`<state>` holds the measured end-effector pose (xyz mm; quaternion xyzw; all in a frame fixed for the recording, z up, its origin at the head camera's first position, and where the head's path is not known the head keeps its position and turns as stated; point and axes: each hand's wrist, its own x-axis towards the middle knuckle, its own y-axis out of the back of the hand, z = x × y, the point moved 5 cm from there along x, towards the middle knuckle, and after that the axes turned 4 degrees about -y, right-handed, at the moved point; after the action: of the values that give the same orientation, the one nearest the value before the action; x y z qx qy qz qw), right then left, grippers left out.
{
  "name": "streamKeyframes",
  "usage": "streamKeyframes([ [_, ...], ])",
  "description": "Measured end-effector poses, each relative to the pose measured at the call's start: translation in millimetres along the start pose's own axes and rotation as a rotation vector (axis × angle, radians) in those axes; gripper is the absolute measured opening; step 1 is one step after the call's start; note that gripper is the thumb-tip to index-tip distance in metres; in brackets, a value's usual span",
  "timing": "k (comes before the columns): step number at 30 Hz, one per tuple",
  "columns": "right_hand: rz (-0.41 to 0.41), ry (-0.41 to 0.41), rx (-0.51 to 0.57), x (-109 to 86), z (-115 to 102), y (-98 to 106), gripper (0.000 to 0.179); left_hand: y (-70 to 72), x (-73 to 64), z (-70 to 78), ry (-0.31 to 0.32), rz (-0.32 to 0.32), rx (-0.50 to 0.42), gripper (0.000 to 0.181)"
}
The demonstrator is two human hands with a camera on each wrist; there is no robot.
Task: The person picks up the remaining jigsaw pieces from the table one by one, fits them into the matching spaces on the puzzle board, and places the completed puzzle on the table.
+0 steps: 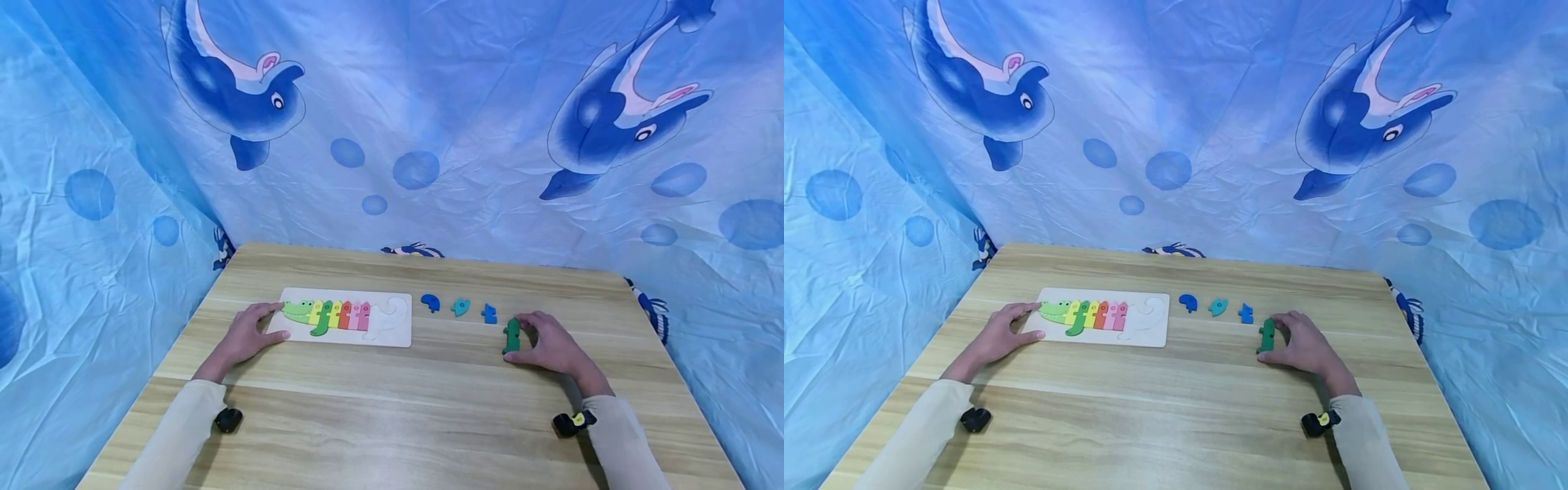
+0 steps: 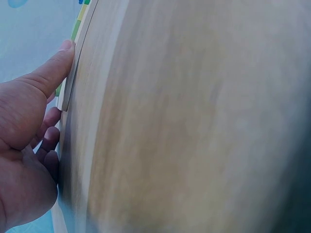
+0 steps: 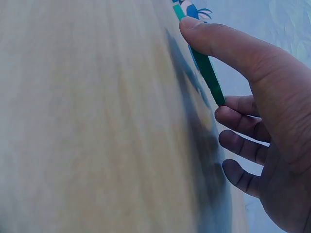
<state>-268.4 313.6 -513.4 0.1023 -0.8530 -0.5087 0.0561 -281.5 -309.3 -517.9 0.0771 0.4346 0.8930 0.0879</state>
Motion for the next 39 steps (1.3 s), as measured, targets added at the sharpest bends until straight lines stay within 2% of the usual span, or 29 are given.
streamKeyframes([
  [18, 0.009, 0.035, -0.041, 20.3, -35.6, 7.4, 0.1, 1.1, -1.3, 1.2, 0.007, -0.001, -0.009, 0.078],
  [39, 0.018, 0.141, -0.002, 51.2, -89.0, -10.2, 0.094, -0.1, -0.5, -1.7, 0.005, 0.0, -0.006, 0.079],
])
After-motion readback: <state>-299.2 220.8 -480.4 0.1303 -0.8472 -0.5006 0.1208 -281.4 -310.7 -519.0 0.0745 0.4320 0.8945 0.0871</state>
